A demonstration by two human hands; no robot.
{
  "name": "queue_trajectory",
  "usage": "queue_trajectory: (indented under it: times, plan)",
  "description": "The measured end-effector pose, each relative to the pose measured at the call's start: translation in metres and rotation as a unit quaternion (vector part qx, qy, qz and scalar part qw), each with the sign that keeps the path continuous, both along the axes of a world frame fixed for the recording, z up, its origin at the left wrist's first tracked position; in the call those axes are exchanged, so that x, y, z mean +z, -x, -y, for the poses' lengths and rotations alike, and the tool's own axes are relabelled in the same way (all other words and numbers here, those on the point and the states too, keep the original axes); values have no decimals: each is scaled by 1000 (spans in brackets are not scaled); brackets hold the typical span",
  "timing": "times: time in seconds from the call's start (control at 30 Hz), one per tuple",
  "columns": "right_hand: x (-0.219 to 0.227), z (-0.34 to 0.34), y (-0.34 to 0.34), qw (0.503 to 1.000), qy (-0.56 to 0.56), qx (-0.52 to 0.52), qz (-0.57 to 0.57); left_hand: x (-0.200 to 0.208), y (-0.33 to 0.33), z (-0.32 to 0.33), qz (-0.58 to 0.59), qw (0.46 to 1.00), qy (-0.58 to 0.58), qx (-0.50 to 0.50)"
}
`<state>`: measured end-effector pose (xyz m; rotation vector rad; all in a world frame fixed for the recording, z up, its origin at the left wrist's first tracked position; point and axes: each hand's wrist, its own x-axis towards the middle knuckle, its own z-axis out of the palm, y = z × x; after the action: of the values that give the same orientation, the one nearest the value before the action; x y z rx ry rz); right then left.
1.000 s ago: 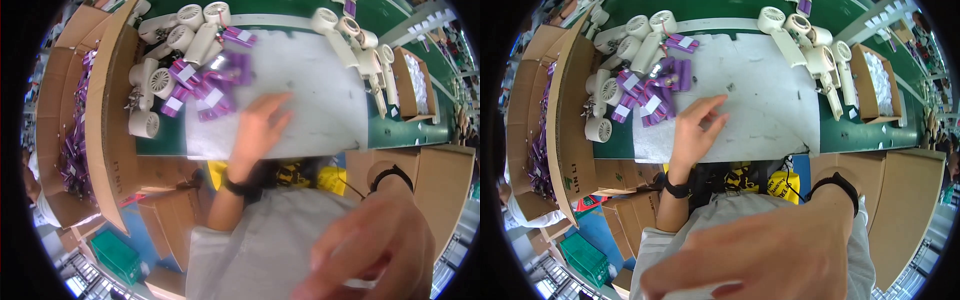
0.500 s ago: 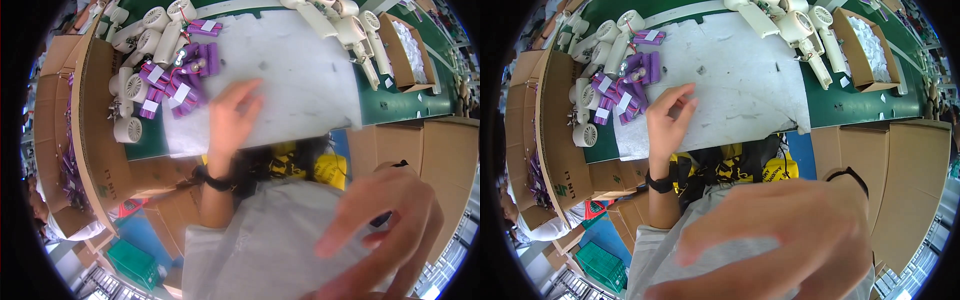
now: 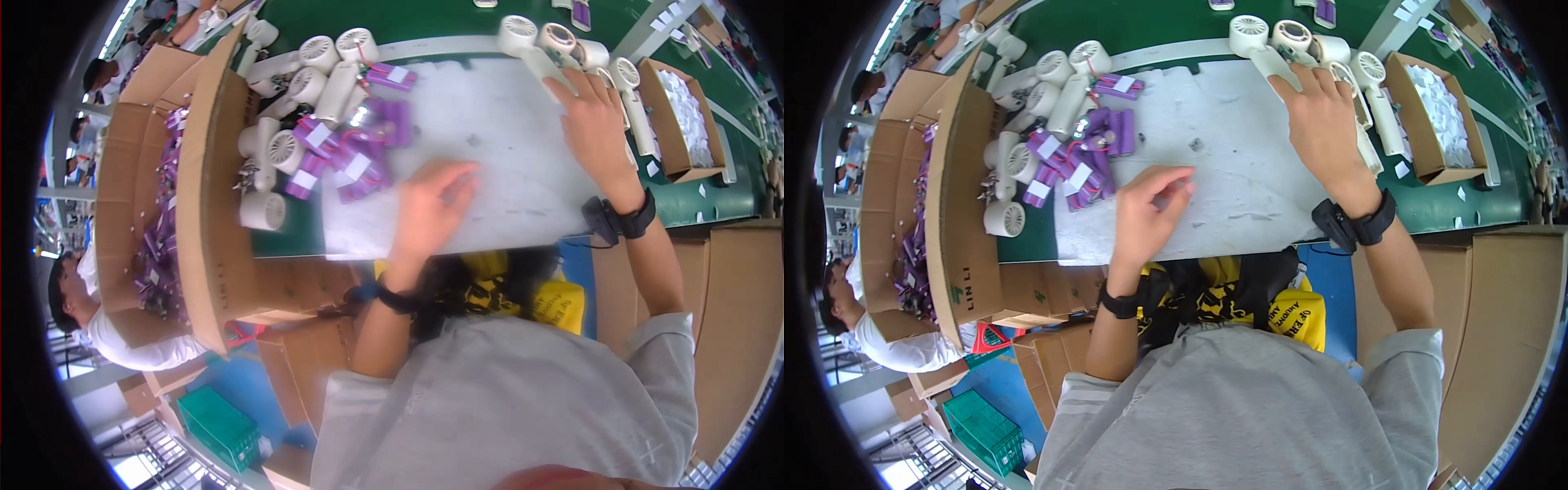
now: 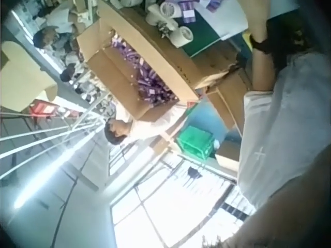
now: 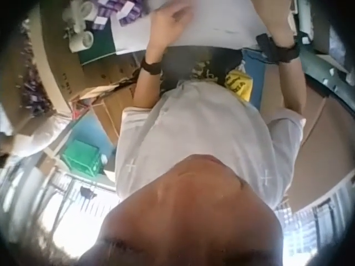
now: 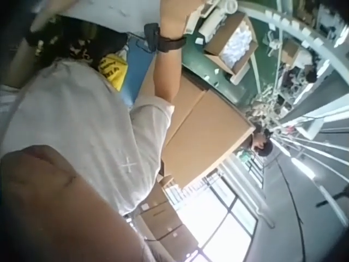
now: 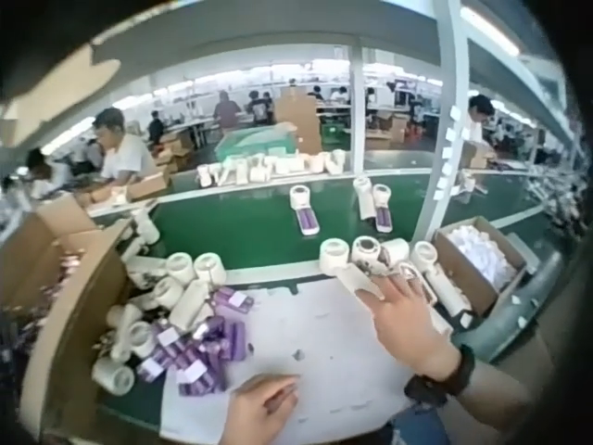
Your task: Assembling handheld fans by connecting circuit boards and inserting batteries into casings.
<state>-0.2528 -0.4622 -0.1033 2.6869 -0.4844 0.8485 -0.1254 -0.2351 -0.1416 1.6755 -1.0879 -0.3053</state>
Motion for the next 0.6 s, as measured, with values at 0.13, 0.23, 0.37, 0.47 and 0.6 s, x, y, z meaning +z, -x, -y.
queue_trajectory:
  times: [0.13,0.23,0.37,0.47,0.6]
  plan:
    - [-7,16,-10,999,22,5,-49,0,2,4,7,1000,-2,8]
    - [-6,22,-21,999,8,31,-35,0,2,8,13,1000,-6,24]
    - [11,24,-32,992,-105,42,54,-4,1,8,21,999,-12,44]
    - [23,14,-29,953,-277,75,100,0,4,5,42,997,1,67]
    - [10,-5,2,925,-325,131,148,11,5,-16,77,989,5,129]
